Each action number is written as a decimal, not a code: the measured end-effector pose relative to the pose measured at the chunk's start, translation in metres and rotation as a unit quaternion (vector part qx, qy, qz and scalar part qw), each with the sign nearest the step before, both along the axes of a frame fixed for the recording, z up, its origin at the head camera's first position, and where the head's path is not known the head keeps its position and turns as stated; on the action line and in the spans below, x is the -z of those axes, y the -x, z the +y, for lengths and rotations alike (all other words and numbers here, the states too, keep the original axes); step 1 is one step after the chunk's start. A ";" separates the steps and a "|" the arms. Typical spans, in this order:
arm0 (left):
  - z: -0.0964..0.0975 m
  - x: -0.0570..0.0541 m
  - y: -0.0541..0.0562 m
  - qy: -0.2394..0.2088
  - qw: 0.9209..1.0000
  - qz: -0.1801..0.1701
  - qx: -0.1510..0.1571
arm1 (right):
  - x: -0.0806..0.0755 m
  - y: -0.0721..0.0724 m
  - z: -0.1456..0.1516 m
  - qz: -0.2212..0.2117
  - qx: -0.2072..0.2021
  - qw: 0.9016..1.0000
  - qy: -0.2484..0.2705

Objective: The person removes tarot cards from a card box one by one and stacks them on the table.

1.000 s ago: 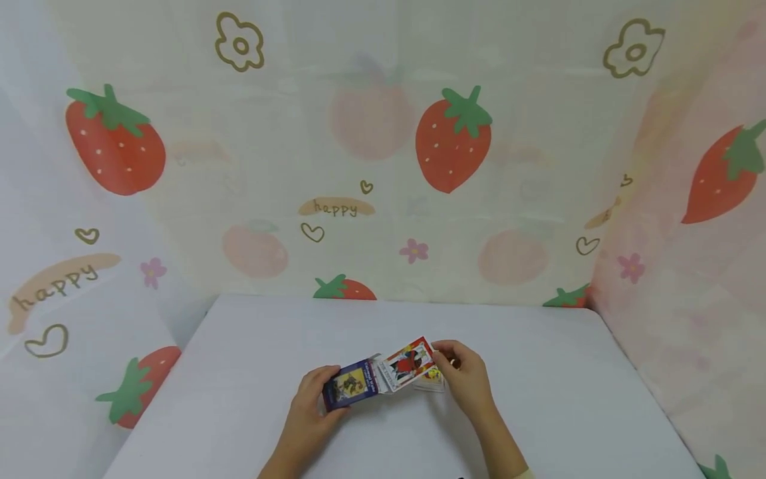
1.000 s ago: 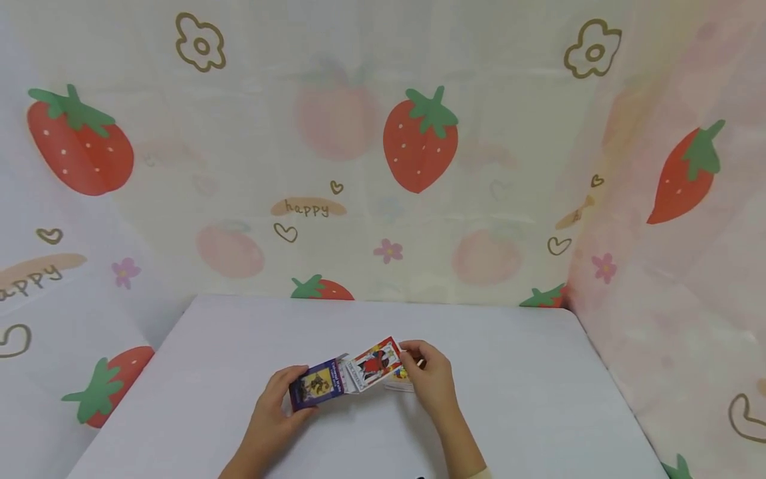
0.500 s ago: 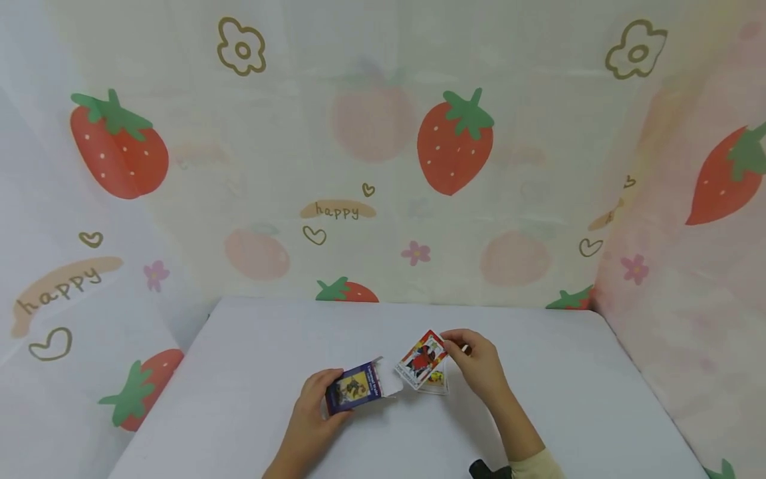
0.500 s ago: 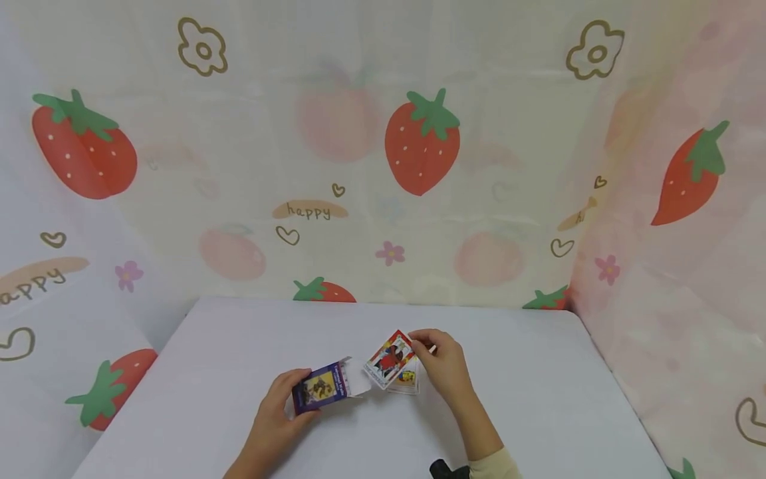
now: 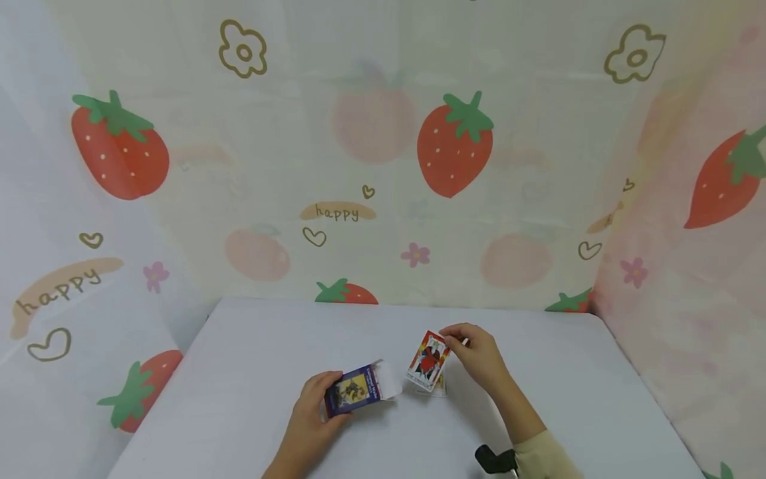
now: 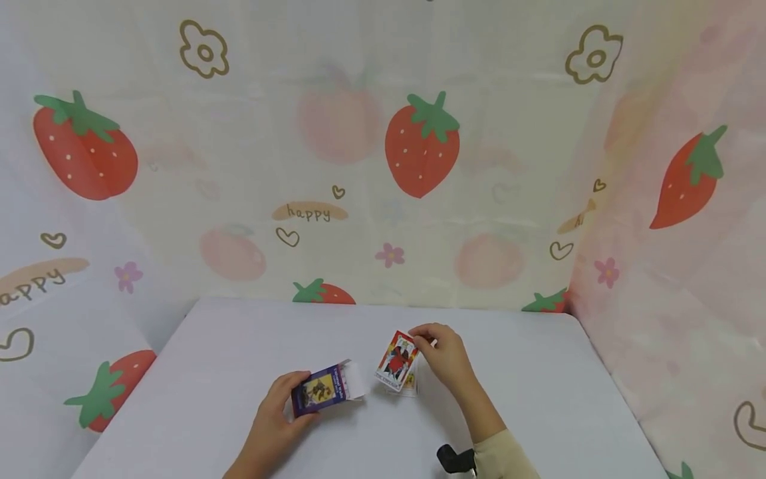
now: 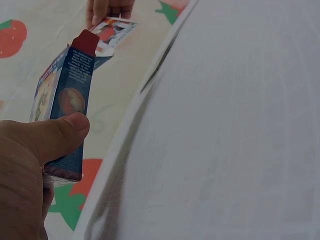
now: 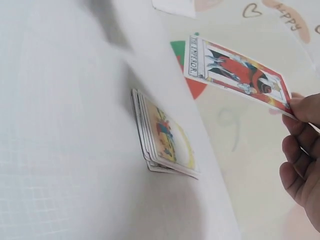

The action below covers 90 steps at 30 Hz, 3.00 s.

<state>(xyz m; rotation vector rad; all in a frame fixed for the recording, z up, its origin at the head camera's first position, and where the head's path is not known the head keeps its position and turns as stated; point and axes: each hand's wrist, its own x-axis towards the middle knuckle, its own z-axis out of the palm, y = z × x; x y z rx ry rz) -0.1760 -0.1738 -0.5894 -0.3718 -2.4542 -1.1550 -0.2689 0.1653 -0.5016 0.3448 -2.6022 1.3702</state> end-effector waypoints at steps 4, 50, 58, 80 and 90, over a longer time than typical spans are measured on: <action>0.000 0.001 0.000 -0.005 1.000 -0.004 0.007 | 0.002 0.009 -0.001 -0.012 -0.016 0.999 -0.028; 0.000 -0.001 0.000 -0.011 1.000 0.001 0.015 | 0.055 0.065 0.000 -0.090 -0.057 0.990 -0.097; -0.001 0.000 0.002 -0.012 1.000 0.007 0.019 | 0.065 0.070 -0.001 -0.064 -0.059 0.990 -0.108; -0.001 0.001 0.003 -0.012 1.000 0.007 0.021 | 0.075 0.069 -0.005 -0.039 -0.039 0.993 -0.106; 0.000 0.002 0.005 -0.012 1.000 0.007 0.021 | 0.073 0.067 -0.004 -0.029 -0.041 0.993 -0.111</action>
